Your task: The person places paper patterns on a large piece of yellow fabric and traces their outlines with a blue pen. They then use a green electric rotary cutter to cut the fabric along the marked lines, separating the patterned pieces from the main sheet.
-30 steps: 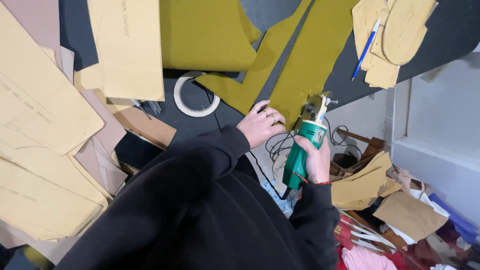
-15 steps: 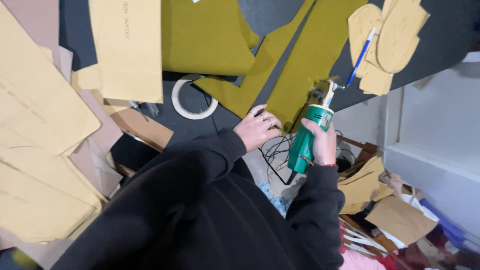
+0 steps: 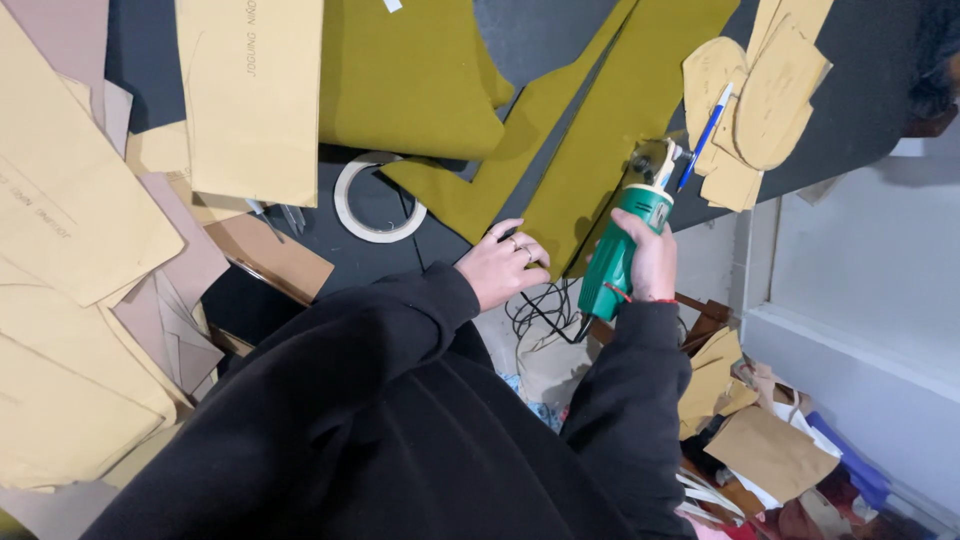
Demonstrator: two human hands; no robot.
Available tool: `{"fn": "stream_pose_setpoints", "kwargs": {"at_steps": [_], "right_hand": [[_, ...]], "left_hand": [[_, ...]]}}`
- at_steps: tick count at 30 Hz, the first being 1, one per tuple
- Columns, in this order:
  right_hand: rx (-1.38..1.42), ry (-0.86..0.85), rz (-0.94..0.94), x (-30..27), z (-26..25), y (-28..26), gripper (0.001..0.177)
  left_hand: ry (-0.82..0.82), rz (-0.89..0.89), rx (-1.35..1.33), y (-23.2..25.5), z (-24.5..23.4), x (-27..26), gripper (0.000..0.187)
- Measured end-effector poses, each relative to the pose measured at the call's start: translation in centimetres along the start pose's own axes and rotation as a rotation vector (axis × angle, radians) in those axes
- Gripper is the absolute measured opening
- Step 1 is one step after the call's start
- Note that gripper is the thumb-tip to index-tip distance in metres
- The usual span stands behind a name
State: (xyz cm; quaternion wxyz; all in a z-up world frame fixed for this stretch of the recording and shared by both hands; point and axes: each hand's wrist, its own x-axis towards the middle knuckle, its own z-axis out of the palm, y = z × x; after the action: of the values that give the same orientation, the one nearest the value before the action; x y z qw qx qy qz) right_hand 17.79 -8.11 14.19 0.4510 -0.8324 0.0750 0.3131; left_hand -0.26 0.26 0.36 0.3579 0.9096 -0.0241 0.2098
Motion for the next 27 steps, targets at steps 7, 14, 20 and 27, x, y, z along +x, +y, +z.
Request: {"fn": "stream_pose_setpoints", "kwargs": {"at_steps": [7, 14, 20, 27], "right_hand": [[-0.019, -0.042, -0.024, 2.0, -0.3, -0.9, 0.036], [-0.024, -0.035, -0.029, 3.7, -0.5, -2.3, 0.036], [0.017, -0.088, -0.045, 7.0, -1.2, -3.2, 0.033], [0.001, -0.101, -0.047, 9.4, -1.4, -4.4, 0.030]], "left_hand": [[0.006, -0.003, 0.006, 0.2, -0.4, -0.4, 0.022], [-0.010, -0.012, -0.007, 0.2, -0.9, -0.3, 0.018], [0.060, -0.008, 0.009, 0.1, -1.0, 0.3, 0.020], [0.086, -0.062, 0.007, 0.2, -1.7, 1.2, 0.013]]}}
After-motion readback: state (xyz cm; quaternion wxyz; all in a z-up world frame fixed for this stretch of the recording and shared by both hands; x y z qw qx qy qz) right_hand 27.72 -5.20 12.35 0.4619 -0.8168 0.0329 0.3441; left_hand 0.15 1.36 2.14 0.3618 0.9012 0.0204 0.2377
